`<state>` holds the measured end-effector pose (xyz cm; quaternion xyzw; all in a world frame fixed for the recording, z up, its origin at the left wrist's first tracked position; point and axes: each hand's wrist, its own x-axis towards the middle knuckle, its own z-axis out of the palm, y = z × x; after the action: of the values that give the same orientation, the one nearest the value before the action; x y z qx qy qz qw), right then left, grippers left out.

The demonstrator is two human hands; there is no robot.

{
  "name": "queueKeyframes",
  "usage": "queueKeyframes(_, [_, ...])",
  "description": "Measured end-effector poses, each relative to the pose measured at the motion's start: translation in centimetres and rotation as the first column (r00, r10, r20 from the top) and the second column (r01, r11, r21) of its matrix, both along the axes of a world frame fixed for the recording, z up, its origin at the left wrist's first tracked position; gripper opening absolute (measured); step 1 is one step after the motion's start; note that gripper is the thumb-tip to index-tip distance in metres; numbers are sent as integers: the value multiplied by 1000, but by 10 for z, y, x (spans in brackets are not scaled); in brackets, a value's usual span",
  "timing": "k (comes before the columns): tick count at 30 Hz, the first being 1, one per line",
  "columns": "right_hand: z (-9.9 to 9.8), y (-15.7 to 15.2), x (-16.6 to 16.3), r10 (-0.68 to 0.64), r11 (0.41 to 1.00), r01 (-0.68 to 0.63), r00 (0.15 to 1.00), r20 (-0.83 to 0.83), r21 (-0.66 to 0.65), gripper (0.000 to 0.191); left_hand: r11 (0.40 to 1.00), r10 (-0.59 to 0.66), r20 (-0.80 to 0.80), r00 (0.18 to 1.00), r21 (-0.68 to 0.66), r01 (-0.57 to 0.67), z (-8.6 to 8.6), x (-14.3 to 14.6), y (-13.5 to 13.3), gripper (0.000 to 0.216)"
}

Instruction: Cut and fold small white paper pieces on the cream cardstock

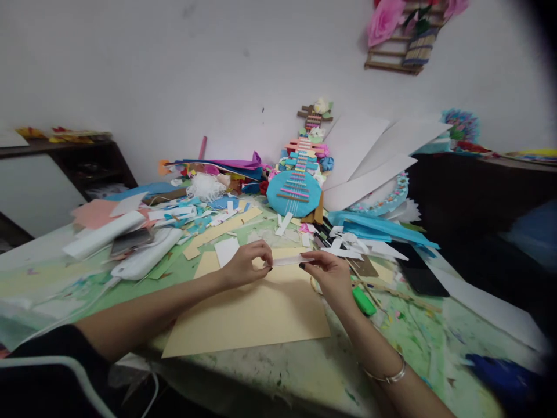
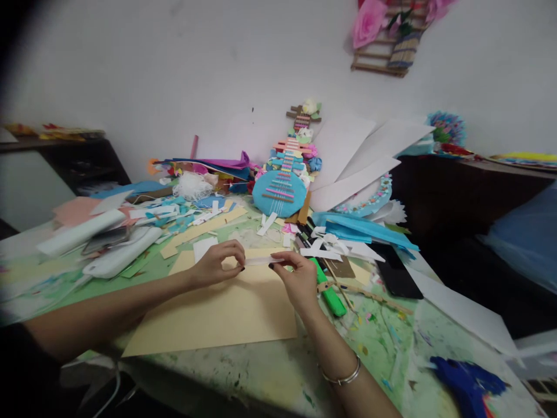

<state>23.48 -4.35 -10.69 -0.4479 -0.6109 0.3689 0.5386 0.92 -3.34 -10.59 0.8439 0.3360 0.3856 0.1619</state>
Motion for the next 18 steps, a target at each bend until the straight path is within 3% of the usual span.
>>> queueKeyframes(6, [0, -2, -1, 12, 997, -10, 1000, -21, 75, 14, 981, -11, 20, 1000, 192, 7, 1, -3, -5, 11])
queueKeyframes(9, [0, -3, -1, 17, 995, -14, 999, -34, 97, 15, 976, -32, 5, 999, 217, 31, 2, -6, -6, 17])
queueKeyframes(14, [1, -3, -2, 29, 993, -25, 999, -35, 119, 13, 986, 12, 51, 999, 167, -21, 4, -9, -6, 19])
queueKeyframes(18, [3, -4, -2, 25, 993, -23, 1000, -16, 117, 13, 999, 36, 131, 991, -8, -35, 4, -12, -4, 12])
